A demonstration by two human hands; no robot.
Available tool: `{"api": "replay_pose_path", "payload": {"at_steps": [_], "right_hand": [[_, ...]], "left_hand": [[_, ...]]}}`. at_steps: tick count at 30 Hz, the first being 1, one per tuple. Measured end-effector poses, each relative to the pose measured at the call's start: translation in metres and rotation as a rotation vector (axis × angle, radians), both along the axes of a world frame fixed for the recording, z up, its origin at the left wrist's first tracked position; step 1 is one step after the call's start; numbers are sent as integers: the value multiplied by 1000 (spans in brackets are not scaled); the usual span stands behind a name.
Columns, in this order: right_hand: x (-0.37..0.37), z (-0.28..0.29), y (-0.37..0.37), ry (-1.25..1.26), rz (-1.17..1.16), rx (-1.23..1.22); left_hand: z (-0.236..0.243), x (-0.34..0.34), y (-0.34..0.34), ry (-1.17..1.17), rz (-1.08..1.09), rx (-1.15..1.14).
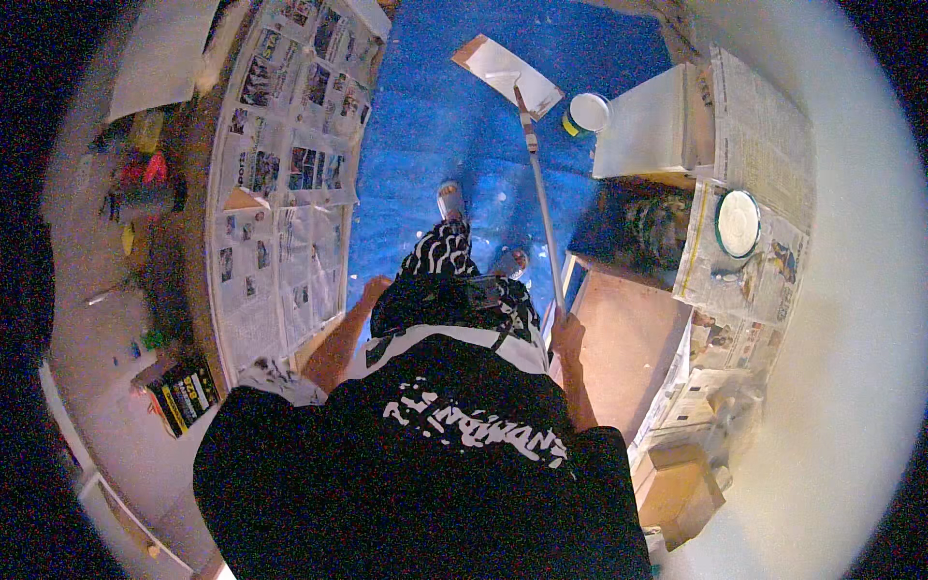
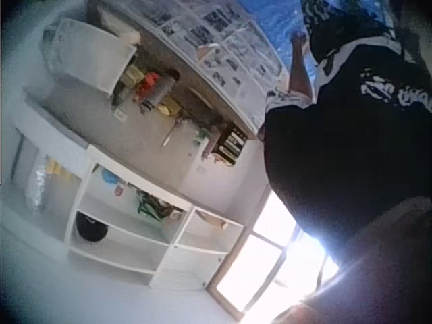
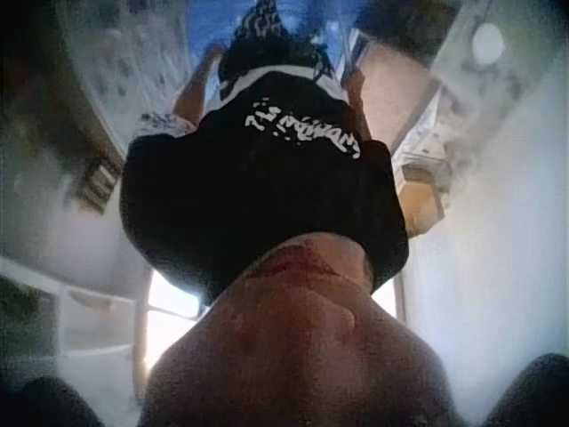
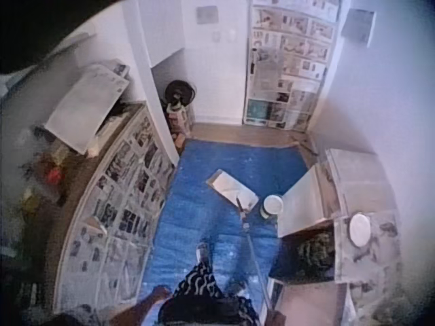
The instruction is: The person paints a ceiling using a paint roller attached to a long extension pole, moving the roller back and forth across the white surface.
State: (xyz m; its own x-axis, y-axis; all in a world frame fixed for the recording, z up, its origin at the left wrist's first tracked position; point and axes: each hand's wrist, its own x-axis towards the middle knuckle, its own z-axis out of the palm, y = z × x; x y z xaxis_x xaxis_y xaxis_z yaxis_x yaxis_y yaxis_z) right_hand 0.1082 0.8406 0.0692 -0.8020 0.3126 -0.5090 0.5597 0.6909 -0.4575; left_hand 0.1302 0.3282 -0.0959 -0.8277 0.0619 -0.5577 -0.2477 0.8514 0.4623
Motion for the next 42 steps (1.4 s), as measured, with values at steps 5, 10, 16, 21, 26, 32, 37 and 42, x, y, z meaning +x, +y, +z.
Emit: {"api": "replay_pose_path", "payload": {"at_steps": [5,10,16,21,26,32,37,42], "right_hand": [[-54,-30,28,185,199,43],[-127,-51,23,214,235,54],[-110,-46,41,74,207,38],[-48,-69,72,-17,181,70],[-13,-76,87,-139,93,-73],[-40,-83,92,-395,-230,-682],[-111,-55,64,-396,-42,-515],[-165,-83,49,-234,3,-339]], "left_hand": [[60,65,57,-246,359,179],[81,58,45,-143,473,175],[63,32,29,-38,626,223],[68,27,40,-34,524,166],[84,14,56,-240,544,59],[89,10,60,-134,577,171],[94,-16,77,29,456,131],[107,-44,83,-49,491,232]]}}
